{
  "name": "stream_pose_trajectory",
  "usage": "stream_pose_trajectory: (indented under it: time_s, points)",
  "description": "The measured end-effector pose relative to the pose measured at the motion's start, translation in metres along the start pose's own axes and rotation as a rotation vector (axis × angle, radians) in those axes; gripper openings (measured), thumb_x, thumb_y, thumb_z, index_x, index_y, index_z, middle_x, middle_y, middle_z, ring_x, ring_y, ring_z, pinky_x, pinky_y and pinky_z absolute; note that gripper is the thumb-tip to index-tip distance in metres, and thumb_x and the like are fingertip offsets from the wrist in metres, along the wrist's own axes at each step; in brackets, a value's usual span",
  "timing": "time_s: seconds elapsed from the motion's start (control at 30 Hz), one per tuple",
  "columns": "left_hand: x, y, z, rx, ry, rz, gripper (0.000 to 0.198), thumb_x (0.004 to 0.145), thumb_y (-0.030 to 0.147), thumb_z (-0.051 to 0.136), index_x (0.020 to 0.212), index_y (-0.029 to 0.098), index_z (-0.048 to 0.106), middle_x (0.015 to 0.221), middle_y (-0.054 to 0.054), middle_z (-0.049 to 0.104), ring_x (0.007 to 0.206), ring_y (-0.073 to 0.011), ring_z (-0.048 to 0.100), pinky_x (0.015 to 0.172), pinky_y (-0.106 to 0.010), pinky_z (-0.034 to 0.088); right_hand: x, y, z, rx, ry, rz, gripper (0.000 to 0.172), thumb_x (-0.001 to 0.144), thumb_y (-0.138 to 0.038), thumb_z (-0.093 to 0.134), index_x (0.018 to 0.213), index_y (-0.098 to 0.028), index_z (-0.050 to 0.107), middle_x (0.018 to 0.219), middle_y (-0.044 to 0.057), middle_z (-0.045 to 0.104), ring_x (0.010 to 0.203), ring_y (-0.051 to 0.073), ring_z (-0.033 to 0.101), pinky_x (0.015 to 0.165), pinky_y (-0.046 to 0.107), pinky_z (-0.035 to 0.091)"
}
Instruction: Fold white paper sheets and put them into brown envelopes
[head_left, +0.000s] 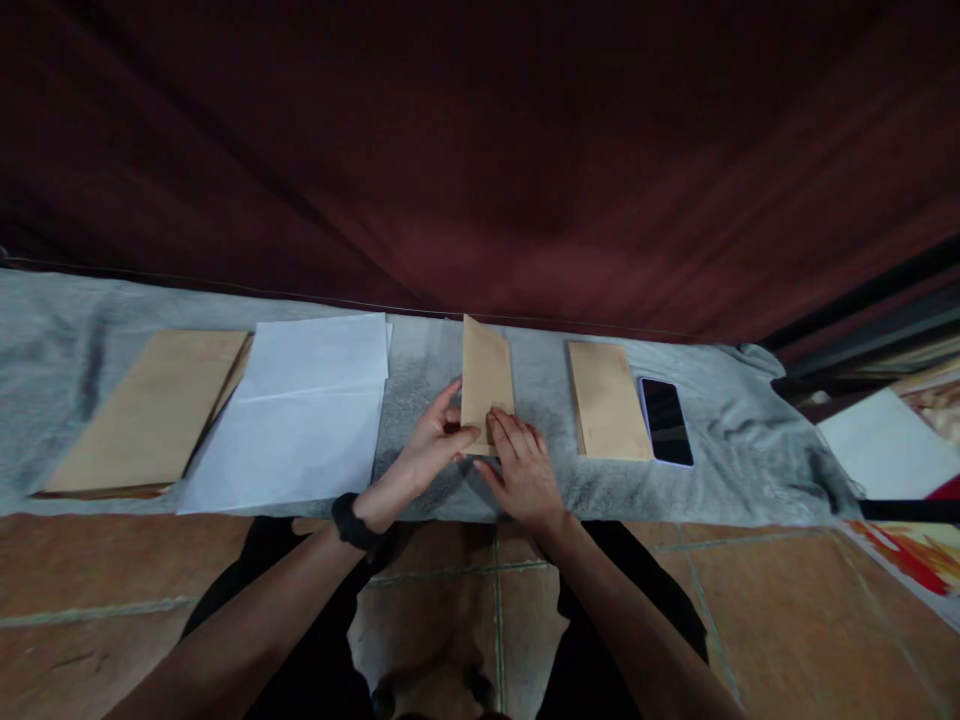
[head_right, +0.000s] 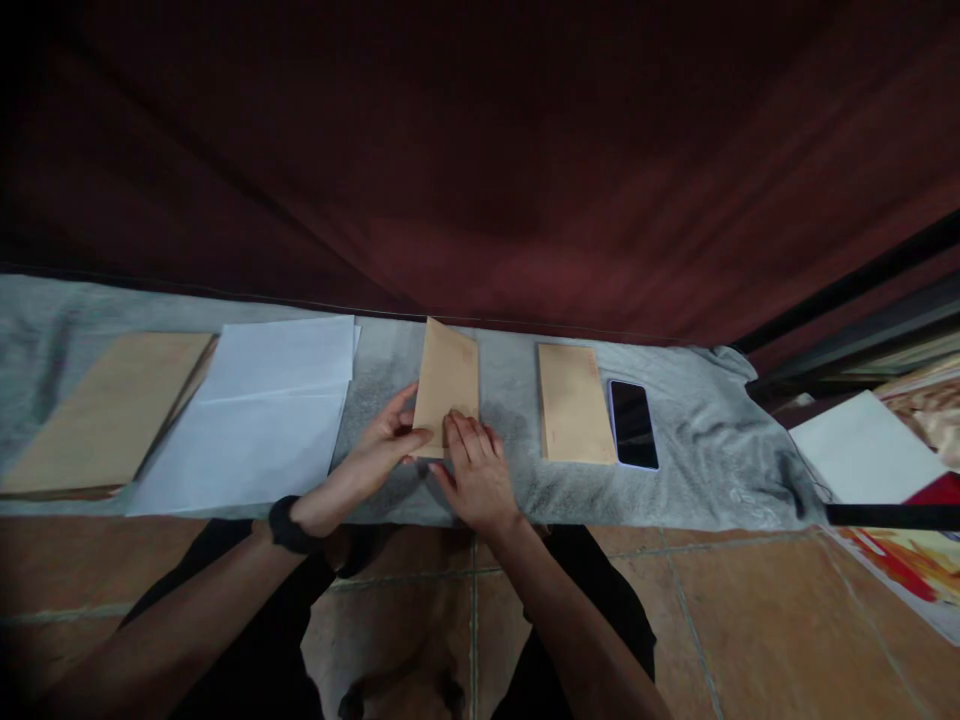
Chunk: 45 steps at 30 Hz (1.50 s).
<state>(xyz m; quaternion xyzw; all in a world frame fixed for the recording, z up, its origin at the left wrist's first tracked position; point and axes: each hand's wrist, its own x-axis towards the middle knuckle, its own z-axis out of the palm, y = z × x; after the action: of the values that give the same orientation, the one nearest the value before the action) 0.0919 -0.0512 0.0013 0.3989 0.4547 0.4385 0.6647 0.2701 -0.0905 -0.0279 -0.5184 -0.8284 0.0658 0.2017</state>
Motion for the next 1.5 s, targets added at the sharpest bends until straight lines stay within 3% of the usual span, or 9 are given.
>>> stream_pose_trajectory:
  time_s: [0.13, 0.27, 0.37, 0.53, 0.7, 0.93, 1.03, 1.33, 1.5]
  points:
    - [-0.001, 0.007, 0.008, -0.120, -0.049, 0.077, 0.078, 0.085, 0.039, 0.075, 0.155, 0.024, 0.043, 0.083, 0.002, 0.069, 0.066, -0.0120, 0.064, 0.059, -0.023, 0.049, 0.006, 0.007, -0.010, 0.147, 0.098, 0.138, 0.052, 0.106, -0.021, 0.031, 0.156, -0.018, 0.045, 0.153, 0.011, 0.057, 0.136, 0.024, 0.056, 0.116, 0.040, 0.043]
    - [0.005, 0.001, 0.010, -0.159, 0.036, -0.001, 0.059, 0.089, 0.046, 0.072, 0.140, 0.019, 0.057, 0.101, -0.006, 0.072, 0.091, -0.0183, 0.070, 0.074, -0.029, 0.056, 0.014, 0.022, -0.020, 0.639, 0.414, 0.470, 0.040, 0.108, -0.040, 0.035, 0.128, -0.021, 0.064, 0.123, 0.010, 0.073, 0.115, 0.023, 0.069, 0.102, 0.039, 0.055]
    - [0.006, -0.009, 0.013, -0.113, 0.036, -0.084, 0.054, 0.088, 0.042, 0.076, 0.134, 0.019, 0.059, 0.108, -0.010, 0.073, 0.098, -0.0213, 0.071, 0.082, -0.035, 0.059, 0.020, 0.029, -0.015, 1.083, 0.595, 0.653, 0.033, 0.102, -0.051, 0.049, 0.111, -0.023, 0.064, 0.103, 0.006, 0.075, 0.100, 0.021, 0.073, 0.091, 0.036, 0.059]
    - [0.005, -0.018, 0.025, -0.106, -0.067, -0.094, 0.050, 0.082, 0.042, 0.081, 0.123, 0.020, 0.063, 0.105, -0.008, 0.075, 0.091, -0.0194, 0.073, 0.079, -0.032, 0.057, 0.021, 0.023, 0.003, 1.443, 0.493, 0.719, 0.033, 0.090, -0.057, 0.064, 0.103, -0.026, 0.061, 0.106, 0.005, 0.075, 0.100, 0.019, 0.074, 0.087, 0.035, 0.062]
    - [0.012, -0.019, 0.030, -0.085, 0.028, -0.030, 0.035, 0.075, 0.034, 0.082, 0.103, 0.020, 0.068, 0.087, -0.001, 0.073, 0.073, -0.0138, 0.067, 0.068, -0.027, 0.052, 0.019, 0.019, -0.001, 1.466, 0.380, 0.740, 0.037, 0.083, -0.054, 0.070, 0.102, -0.023, 0.064, 0.107, 0.008, 0.076, 0.092, 0.022, 0.074, 0.073, 0.033, 0.061]
    - [0.024, -0.010, 0.036, 0.061, 0.011, 0.075, 0.020, 0.073, 0.030, 0.078, 0.087, 0.019, 0.067, 0.077, 0.001, 0.070, 0.065, -0.0123, 0.059, 0.063, -0.025, 0.045, 0.013, 0.044, -0.020, 1.347, 0.500, 0.904, 0.033, 0.067, -0.046, 0.080, 0.075, -0.022, 0.059, 0.066, -0.006, 0.059, 0.059, 0.012, 0.059, 0.051, 0.023, 0.051]
    - [0.030, -0.007, 0.044, 0.120, -0.031, 0.084, 0.024, 0.071, 0.032, 0.079, 0.088, 0.019, 0.068, 0.075, 0.002, 0.069, 0.064, -0.0127, 0.058, 0.061, -0.024, 0.044, 0.005, 0.060, -0.031, 1.350, 0.570, 0.912, 0.034, 0.063, -0.043, 0.080, 0.081, -0.023, 0.058, 0.065, -0.008, 0.059, 0.054, 0.011, 0.057, 0.048, 0.022, 0.050]
    - [0.068, -0.008, 0.122, 0.171, -0.192, 0.038, 0.034, 0.069, 0.030, 0.076, 0.097, 0.018, 0.063, 0.069, 0.004, 0.066, 0.059, -0.0116, 0.060, 0.060, -0.024, 0.044, -0.031, 0.121, -0.075, 0.858, 0.594, 1.013, 0.030, 0.077, -0.049, 0.062, 0.087, -0.021, 0.061, 0.064, -0.004, 0.065, 0.049, 0.011, 0.055, 0.047, 0.022, 0.042]
    - [0.087, -0.028, 0.149, 0.221, -0.214, -0.017, 0.028, 0.069, 0.020, 0.071, 0.094, 0.018, 0.059, 0.063, 0.006, 0.064, 0.052, -0.0101, 0.058, 0.055, -0.022, 0.044, -0.060, 0.145, -0.094, 0.636, 0.520, 1.086, 0.015, 0.081, -0.037, 0.063, 0.079, -0.022, 0.067, 0.070, 0.001, 0.072, 0.068, 0.017, 0.067, 0.059, 0.023, 0.047]
